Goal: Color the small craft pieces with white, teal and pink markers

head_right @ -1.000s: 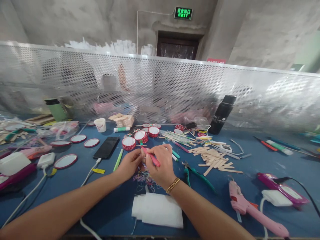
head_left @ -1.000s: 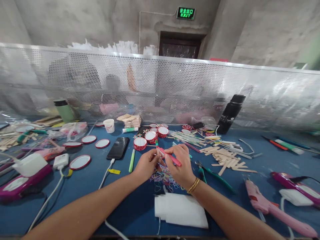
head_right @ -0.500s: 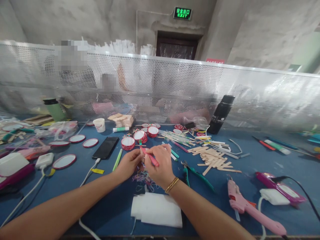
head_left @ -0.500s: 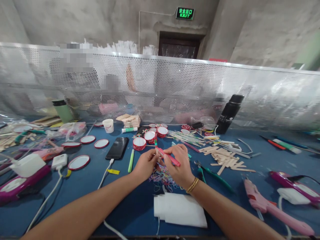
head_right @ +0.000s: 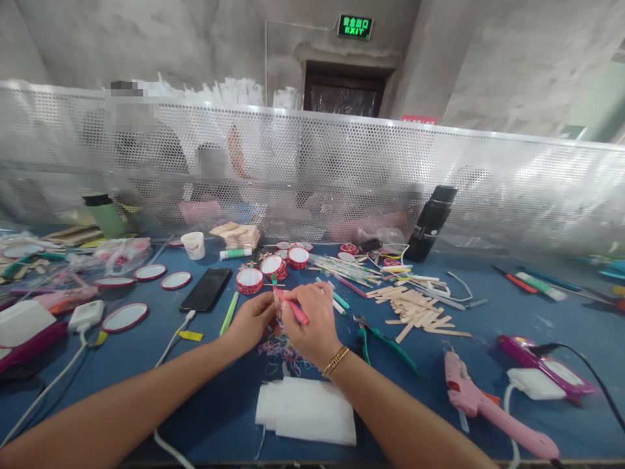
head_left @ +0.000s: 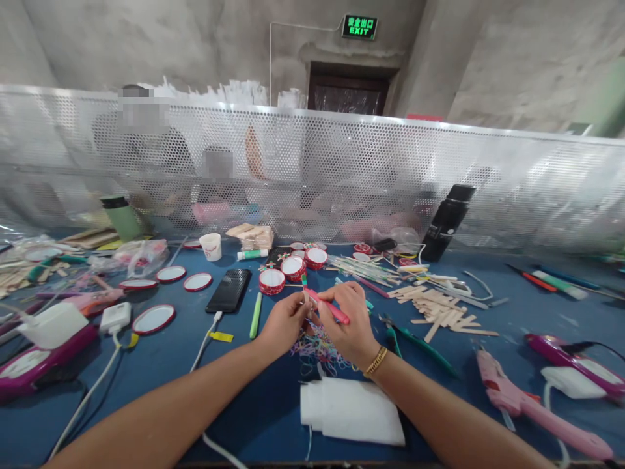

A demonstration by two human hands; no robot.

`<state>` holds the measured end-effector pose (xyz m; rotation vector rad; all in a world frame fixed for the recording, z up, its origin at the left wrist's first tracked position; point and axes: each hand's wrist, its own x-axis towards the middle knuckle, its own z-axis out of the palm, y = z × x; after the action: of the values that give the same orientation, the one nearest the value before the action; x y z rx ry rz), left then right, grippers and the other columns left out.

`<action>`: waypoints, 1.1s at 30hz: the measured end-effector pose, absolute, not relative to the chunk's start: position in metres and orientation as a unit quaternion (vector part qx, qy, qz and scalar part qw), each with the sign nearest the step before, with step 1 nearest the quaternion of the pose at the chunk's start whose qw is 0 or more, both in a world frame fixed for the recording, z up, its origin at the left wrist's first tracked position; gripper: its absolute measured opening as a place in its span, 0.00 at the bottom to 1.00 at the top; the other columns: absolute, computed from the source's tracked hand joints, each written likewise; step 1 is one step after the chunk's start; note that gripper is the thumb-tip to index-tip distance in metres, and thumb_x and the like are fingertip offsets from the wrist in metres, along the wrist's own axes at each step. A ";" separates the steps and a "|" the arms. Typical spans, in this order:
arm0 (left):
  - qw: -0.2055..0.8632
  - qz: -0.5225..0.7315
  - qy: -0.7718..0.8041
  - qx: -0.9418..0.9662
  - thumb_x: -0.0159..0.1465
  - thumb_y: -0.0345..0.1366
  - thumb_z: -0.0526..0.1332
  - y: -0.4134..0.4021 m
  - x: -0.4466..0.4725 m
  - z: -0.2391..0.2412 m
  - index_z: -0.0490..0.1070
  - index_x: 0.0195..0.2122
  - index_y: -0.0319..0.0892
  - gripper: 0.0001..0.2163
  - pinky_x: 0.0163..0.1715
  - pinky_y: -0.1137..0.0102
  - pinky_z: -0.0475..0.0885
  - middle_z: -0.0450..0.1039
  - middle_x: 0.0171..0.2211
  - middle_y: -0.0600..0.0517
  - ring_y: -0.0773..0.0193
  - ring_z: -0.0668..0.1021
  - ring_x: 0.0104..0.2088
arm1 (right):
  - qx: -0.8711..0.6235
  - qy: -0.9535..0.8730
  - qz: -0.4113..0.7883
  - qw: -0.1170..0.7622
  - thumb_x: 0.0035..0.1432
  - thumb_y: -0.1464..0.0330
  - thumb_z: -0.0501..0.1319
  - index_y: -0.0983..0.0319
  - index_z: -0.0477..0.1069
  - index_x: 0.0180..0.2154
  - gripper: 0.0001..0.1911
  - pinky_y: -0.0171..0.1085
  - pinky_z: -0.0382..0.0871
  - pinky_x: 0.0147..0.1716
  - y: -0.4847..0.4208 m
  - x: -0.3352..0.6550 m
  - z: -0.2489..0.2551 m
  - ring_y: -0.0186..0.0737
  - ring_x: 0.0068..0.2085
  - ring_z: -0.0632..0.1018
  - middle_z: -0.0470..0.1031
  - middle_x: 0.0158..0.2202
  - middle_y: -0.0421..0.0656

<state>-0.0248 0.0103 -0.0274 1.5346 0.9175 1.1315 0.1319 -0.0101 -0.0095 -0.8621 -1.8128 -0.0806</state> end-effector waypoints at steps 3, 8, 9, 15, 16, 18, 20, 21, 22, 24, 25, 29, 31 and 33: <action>0.494 0.471 0.386 0.620 0.62 0.50 0.61 0.010 -0.024 -0.026 0.69 0.33 0.41 0.15 0.18 0.73 0.65 0.74 0.24 0.54 0.67 0.74 0.18 | -0.373 -0.756 -0.031 0.537 0.63 0.69 0.56 0.58 0.70 0.33 0.06 0.46 0.60 0.46 -0.010 0.133 -0.009 0.40 0.33 0.73 0.75 0.30 0.39; 0.499 0.469 0.371 0.627 0.63 0.50 0.60 0.010 -0.023 -0.028 0.69 0.32 0.41 0.15 0.19 0.73 0.67 0.73 0.24 0.54 0.68 0.73 0.18 | -0.355 -0.757 -0.035 0.548 0.62 0.70 0.56 0.58 0.69 0.34 0.05 0.46 0.60 0.45 -0.010 0.132 -0.009 0.39 0.34 0.73 0.75 0.31 0.40; 0.499 0.468 0.365 0.631 0.63 0.50 0.60 0.010 -0.023 -0.028 0.68 0.31 0.41 0.15 0.20 0.73 0.68 0.73 0.24 0.54 0.68 0.73 0.18 | -0.353 -0.759 -0.036 0.546 0.62 0.71 0.56 0.58 0.69 0.33 0.05 0.46 0.60 0.45 -0.010 0.132 -0.010 0.40 0.34 0.74 0.75 0.31 0.40; 0.493 0.466 0.387 0.624 0.63 0.50 0.59 0.008 -0.024 -0.025 0.68 0.34 0.41 0.15 0.17 0.74 0.63 0.74 0.24 0.54 0.67 0.74 0.18 | -0.370 -0.749 -0.035 0.549 0.62 0.70 0.56 0.59 0.69 0.32 0.06 0.46 0.60 0.46 -0.010 0.133 -0.010 0.39 0.33 0.73 0.75 0.30 0.39; 0.493 0.466 0.389 0.623 0.63 0.50 0.59 0.008 -0.025 -0.025 0.68 0.34 0.41 0.15 0.17 0.75 0.63 0.74 0.24 0.54 0.67 0.74 0.18 | -0.368 -0.747 -0.035 0.552 0.62 0.70 0.56 0.59 0.69 0.33 0.06 0.46 0.60 0.46 -0.010 0.133 -0.011 0.39 0.33 0.73 0.75 0.30 0.39; 0.491 0.465 0.387 0.627 0.63 0.50 0.59 0.009 -0.025 -0.026 0.69 0.34 0.41 0.16 0.17 0.74 0.63 0.74 0.24 0.54 0.67 0.75 0.18 | -0.359 -0.752 -0.037 0.551 0.62 0.71 0.56 0.59 0.69 0.33 0.05 0.46 0.60 0.46 -0.010 0.133 -0.011 0.39 0.33 0.73 0.75 0.30 0.39; 0.488 0.463 0.381 0.635 0.63 0.50 0.59 0.010 -0.025 -0.028 0.69 0.33 0.40 0.16 0.18 0.74 0.65 0.74 0.25 0.54 0.67 0.75 0.18 | -0.351 -0.759 -0.039 0.547 0.62 0.71 0.56 0.59 0.69 0.33 0.05 0.46 0.60 0.46 -0.009 0.132 -0.011 0.39 0.34 0.74 0.75 0.30 0.40; 0.487 0.463 0.378 0.637 0.64 0.50 0.59 0.011 -0.025 -0.030 0.69 0.33 0.40 0.16 0.19 0.73 0.66 0.74 0.25 0.54 0.67 0.75 0.18 | -0.351 -0.760 -0.040 0.545 0.62 0.70 0.56 0.59 0.69 0.33 0.05 0.46 0.60 0.46 -0.009 0.132 -0.012 0.40 0.34 0.74 0.75 0.30 0.40; 0.487 0.464 0.377 0.637 0.64 0.50 0.58 0.012 -0.025 -0.031 0.69 0.33 0.40 0.16 0.20 0.73 0.67 0.74 0.25 0.54 0.67 0.75 0.18 | -0.356 -0.759 -0.040 0.544 0.62 0.70 0.56 0.59 0.69 0.33 0.05 0.46 0.60 0.46 -0.009 0.132 -0.012 0.40 0.34 0.74 0.75 0.30 0.40; 0.491 0.468 0.378 0.631 0.64 0.50 0.59 0.012 -0.025 -0.032 0.69 0.34 0.41 0.16 0.21 0.72 0.68 0.74 0.25 0.53 0.67 0.74 0.19 | -0.369 -0.751 -0.039 0.547 0.62 0.70 0.56 0.59 0.69 0.33 0.05 0.46 0.60 0.46 -0.008 0.133 -0.012 0.40 0.34 0.74 0.75 0.30 0.40; 0.495 0.470 0.378 0.625 0.63 0.50 0.59 0.012 -0.025 -0.031 0.69 0.34 0.41 0.16 0.21 0.72 0.68 0.74 0.25 0.54 0.67 0.74 0.19 | -0.372 -0.747 -0.038 0.549 0.62 0.70 0.56 0.59 0.70 0.33 0.05 0.46 0.60 0.46 -0.008 0.133 -0.012 0.40 0.34 0.74 0.75 0.31 0.40; 0.502 0.470 0.378 0.620 0.62 0.51 0.60 0.011 -0.023 -0.029 0.69 0.34 0.41 0.16 0.19 0.73 0.66 0.74 0.24 0.53 0.67 0.74 0.18 | -0.355 -0.753 -0.038 0.553 0.62 0.70 0.56 0.59 0.70 0.34 0.05 0.46 0.60 0.46 -0.008 0.133 -0.012 0.39 0.34 0.74 0.75 0.31 0.40; 0.502 0.465 0.376 0.624 0.62 0.50 0.60 0.010 -0.023 -0.028 0.69 0.34 0.41 0.16 0.19 0.73 0.65 0.75 0.24 0.53 0.67 0.74 0.18 | -0.346 -0.761 -0.036 0.548 0.62 0.71 0.56 0.59 0.70 0.34 0.05 0.46 0.60 0.46 -0.009 0.133 -0.012 0.40 0.34 0.73 0.75 0.30 0.39; 0.499 0.463 0.382 0.625 0.63 0.50 0.59 0.010 -0.024 -0.028 0.69 0.34 0.41 0.16 0.18 0.74 0.63 0.75 0.24 0.52 0.67 0.74 0.18 | -0.348 -0.761 -0.033 0.547 0.62 0.71 0.56 0.59 0.70 0.33 0.05 0.46 0.60 0.46 -0.008 0.133 -0.011 0.39 0.34 0.73 0.75 0.30 0.39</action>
<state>-0.0237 0.0104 -0.0278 1.5130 0.9251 1.1191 0.1333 -0.0083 -0.0107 -0.8253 -1.8032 -0.0782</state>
